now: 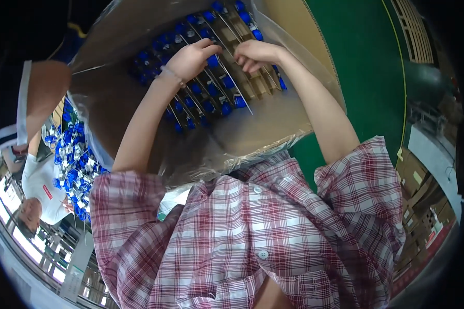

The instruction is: Packing small blue-capped industrial components into a cardboard box with a grid separator.

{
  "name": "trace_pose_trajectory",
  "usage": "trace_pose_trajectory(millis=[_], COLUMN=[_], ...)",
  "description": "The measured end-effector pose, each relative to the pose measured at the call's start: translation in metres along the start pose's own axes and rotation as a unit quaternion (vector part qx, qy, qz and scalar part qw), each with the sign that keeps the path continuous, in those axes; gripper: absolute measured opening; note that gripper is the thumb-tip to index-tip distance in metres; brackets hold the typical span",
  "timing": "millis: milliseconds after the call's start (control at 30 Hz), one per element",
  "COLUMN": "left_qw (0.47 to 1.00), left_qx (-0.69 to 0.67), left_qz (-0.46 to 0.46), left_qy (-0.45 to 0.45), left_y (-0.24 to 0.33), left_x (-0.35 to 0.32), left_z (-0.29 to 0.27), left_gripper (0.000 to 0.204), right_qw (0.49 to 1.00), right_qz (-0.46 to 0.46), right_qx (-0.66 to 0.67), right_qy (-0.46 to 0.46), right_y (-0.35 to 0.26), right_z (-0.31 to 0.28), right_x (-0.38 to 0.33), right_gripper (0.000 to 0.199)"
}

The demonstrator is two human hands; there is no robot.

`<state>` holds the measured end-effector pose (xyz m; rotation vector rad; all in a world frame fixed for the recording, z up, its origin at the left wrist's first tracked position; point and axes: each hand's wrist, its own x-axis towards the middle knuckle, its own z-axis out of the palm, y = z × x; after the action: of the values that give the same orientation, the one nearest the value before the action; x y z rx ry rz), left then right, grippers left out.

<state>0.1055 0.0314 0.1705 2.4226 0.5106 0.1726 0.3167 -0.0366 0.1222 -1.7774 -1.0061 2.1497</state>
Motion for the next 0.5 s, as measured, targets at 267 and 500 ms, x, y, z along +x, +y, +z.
trace_pose_trajectory(millis=[267,500], left_qw=[0.998,0.992], left_qx=[-0.021,-0.019], left_qz=[-0.064,-0.127], left_qy=[-0.009,-0.003], left_y=[-0.080,-0.090], left_x=[0.030,0.017], left_z=[0.094,0.121], left_gripper=[0.040,0.036], right_qw=[0.976,0.906], right_qz=[0.090,0.043], right_qx=[-0.195,-0.390], right_qy=[-0.021,0.158], right_y=[0.020,0.036], right_z=[0.005,0.043], right_x=[0.059,0.069], right_gripper=[0.024,0.022])
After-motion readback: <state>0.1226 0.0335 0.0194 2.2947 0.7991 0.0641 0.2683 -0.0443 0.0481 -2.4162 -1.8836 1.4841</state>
